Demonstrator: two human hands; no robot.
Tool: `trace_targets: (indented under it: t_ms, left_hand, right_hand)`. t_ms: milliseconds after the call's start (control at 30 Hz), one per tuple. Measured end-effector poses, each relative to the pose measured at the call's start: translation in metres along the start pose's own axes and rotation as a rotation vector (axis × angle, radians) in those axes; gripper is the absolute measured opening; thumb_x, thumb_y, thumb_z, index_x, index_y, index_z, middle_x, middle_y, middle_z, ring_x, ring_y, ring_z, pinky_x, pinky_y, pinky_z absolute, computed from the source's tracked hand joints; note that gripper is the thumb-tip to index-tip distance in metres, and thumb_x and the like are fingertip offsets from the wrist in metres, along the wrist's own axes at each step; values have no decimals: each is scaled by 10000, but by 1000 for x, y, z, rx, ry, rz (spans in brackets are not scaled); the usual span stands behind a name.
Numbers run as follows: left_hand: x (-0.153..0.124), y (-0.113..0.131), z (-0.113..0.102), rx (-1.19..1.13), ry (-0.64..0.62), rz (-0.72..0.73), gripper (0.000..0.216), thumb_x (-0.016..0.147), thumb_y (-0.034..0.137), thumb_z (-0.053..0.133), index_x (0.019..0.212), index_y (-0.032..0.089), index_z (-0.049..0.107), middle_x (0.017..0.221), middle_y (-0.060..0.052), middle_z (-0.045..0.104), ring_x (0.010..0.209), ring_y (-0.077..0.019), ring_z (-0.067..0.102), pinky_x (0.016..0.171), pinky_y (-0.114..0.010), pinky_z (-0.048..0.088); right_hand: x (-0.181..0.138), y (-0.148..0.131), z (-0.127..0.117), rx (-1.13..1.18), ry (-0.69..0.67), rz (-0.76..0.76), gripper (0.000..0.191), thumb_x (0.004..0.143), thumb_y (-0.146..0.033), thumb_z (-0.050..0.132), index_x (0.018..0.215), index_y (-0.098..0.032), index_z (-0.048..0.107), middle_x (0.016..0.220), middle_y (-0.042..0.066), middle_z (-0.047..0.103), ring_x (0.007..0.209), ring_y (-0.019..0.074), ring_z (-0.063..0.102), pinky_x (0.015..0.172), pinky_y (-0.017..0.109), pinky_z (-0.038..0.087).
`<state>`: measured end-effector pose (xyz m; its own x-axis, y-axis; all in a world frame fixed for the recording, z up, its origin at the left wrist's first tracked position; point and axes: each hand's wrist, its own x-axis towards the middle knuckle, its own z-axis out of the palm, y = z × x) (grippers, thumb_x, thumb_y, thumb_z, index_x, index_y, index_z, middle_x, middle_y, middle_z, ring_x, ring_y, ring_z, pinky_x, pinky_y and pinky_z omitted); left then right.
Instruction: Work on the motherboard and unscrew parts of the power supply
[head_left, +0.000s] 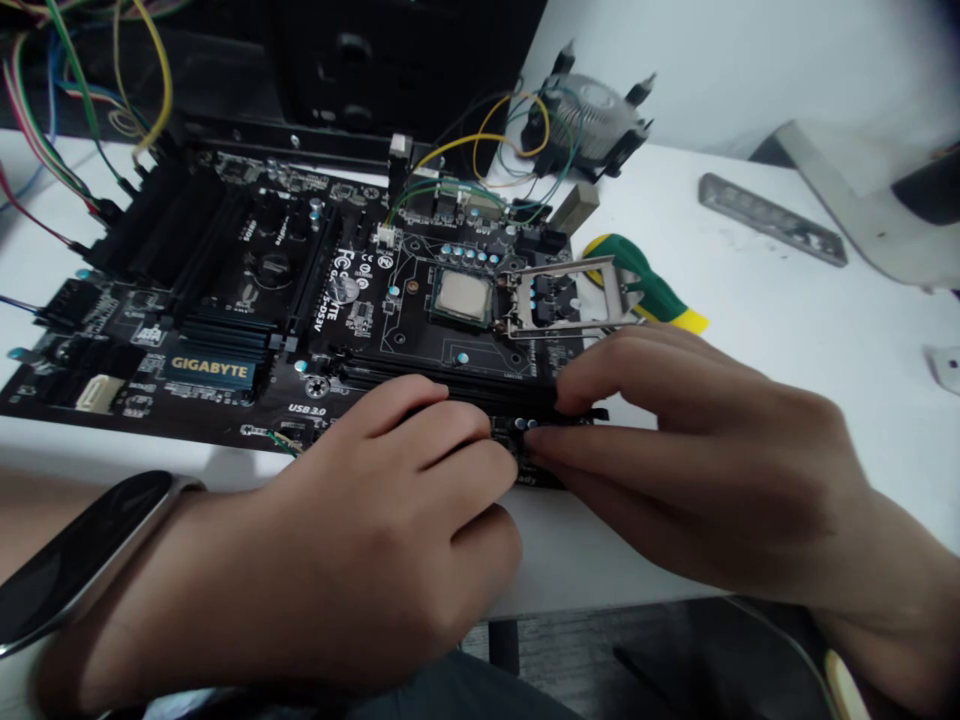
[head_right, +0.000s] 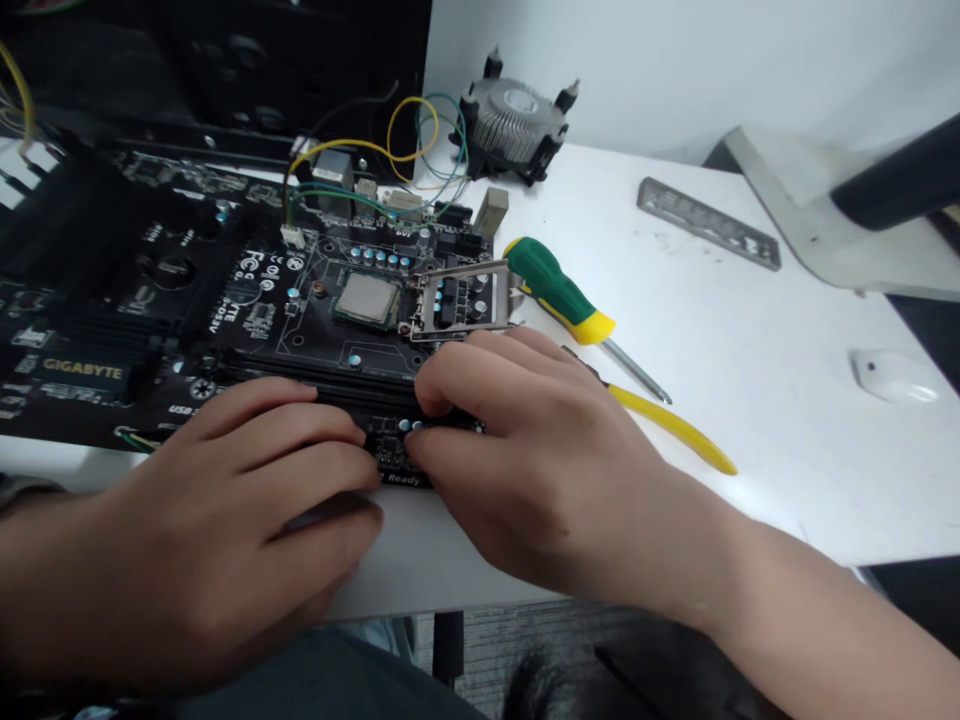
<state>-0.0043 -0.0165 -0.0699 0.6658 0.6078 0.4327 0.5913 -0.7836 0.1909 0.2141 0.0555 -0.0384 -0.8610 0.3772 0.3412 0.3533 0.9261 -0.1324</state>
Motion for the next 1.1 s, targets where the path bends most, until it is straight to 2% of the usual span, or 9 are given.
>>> trace_targets:
  t_ms: [367,533,700,900,1100]
  left_hand:
    - [2,-1,2,12,1,8,211,933,198,449,845,222,639,926,-16,665,934,-232,563,963,-414,379]
    - [2,3,0,18,5,-56,289,962,207,408,790,226,639,896,-10,664,931,-225,563,984,-415,382]
    - [3,1,-3,20,-17,6,250,950,206,428,819,223,640,897,-10,667,927,-227,564,964,-414,376]
    - [3,2,-4,21,-44,-26,251,958,215,426,822,224,637,912,-11,665,944,-224,560,987,-417,375]
    - [2,-1,-1,19,-15,0,226,946,213,437,824,224,627,903,-15,652,932,-229,557,975,-419,369]
  right_hand:
    - [0,2,0,9,2,-22,203,874,-38,589,724,-150,668,863,56,584,748,138,498,663,336,394]
    - [1,1,0,-21,9,-20,240,891,-63,578,702,-170,681,840,50,595,729,142,482,664,337,400]
    - [2,2,1,-39,36,-55,230,891,-72,584,732,-179,711,830,47,594,721,144,466,654,334,402]
    - [2,1,0,-32,26,-48,239,877,-52,579,715,-168,710,840,60,602,719,150,465,653,344,397]
    - [1,2,1,-41,22,-41,231,882,-61,581,716,-167,700,832,54,594,718,148,468,660,338,392]
